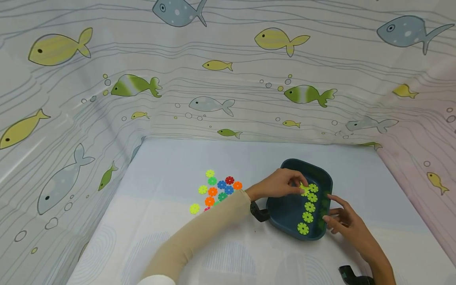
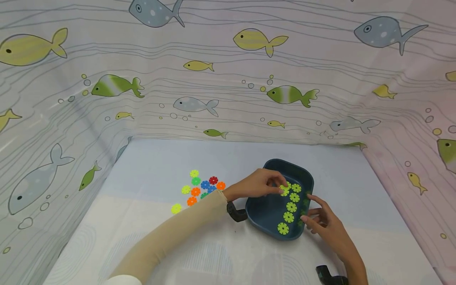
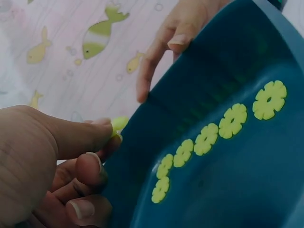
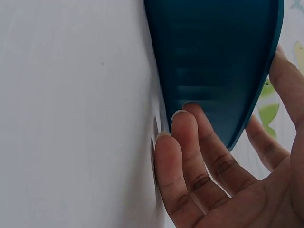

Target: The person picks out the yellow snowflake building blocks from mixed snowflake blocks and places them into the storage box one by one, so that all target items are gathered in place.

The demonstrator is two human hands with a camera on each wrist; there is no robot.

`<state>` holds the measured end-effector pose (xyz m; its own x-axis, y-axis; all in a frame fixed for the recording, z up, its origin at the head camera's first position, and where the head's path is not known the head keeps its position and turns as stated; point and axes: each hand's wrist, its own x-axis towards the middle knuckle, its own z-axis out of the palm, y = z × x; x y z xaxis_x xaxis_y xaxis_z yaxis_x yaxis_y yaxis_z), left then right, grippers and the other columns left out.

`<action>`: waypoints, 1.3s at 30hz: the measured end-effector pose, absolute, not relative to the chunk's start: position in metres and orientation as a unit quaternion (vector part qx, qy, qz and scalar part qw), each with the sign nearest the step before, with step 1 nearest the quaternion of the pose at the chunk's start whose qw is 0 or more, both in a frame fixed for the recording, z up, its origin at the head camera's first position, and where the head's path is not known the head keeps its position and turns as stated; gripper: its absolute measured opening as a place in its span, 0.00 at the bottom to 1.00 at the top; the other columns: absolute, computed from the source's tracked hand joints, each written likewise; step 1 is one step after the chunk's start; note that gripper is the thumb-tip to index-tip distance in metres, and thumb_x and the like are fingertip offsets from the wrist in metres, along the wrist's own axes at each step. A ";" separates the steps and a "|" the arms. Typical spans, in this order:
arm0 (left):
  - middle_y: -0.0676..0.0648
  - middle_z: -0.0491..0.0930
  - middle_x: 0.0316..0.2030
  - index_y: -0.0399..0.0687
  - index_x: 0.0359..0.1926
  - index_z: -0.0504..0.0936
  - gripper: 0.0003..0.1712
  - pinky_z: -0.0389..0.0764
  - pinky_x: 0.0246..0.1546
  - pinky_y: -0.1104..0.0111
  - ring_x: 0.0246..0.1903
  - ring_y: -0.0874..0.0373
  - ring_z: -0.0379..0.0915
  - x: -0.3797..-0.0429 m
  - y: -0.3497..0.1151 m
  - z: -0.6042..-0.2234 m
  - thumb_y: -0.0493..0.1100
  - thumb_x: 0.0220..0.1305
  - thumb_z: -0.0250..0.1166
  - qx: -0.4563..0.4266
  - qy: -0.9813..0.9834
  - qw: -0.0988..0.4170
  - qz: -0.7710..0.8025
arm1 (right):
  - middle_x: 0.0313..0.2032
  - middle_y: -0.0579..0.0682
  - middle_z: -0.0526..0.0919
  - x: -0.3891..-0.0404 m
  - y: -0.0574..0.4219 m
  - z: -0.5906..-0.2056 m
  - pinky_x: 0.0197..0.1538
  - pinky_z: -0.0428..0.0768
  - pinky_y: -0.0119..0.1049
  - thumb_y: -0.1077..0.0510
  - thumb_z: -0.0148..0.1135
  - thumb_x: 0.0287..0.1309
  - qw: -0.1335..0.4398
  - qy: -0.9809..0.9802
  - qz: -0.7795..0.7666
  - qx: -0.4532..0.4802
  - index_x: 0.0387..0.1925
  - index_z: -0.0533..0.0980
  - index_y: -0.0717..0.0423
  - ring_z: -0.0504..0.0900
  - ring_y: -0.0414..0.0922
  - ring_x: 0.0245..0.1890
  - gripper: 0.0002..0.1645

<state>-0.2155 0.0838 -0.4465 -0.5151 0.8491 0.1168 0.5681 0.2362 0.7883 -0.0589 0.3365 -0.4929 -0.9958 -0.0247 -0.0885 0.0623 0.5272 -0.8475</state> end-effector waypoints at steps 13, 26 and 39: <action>0.58 0.81 0.36 0.51 0.51 0.84 0.10 0.79 0.28 0.75 0.32 0.53 0.83 -0.223 0.112 -0.454 0.41 0.70 0.68 0.436 0.785 0.215 0.383 | 0.49 0.64 0.80 -0.058 0.337 -0.495 0.34 0.84 0.41 0.53 0.63 0.73 0.036 0.871 -0.489 0.003 0.80 0.53 0.47 0.84 0.50 0.35 0.43; 0.54 0.84 0.35 0.47 0.48 0.86 0.10 0.80 0.27 0.72 0.26 0.61 0.78 -0.236 0.130 -0.459 0.37 0.66 0.72 0.399 0.793 0.282 0.364 | 0.49 0.64 0.81 -0.059 0.339 -0.498 0.34 0.84 0.42 0.52 0.64 0.72 0.039 0.869 -0.493 0.002 0.80 0.53 0.45 0.85 0.50 0.35 0.43; 0.56 0.84 0.31 0.54 0.41 0.88 0.06 0.78 0.26 0.73 0.22 0.63 0.75 -0.244 0.142 -0.455 0.38 0.66 0.73 0.369 0.833 0.326 0.253 | 0.50 0.64 0.80 -0.060 0.337 -0.497 0.35 0.84 0.42 0.52 0.63 0.72 0.043 0.865 -0.500 0.008 0.80 0.53 0.46 0.85 0.50 0.36 0.43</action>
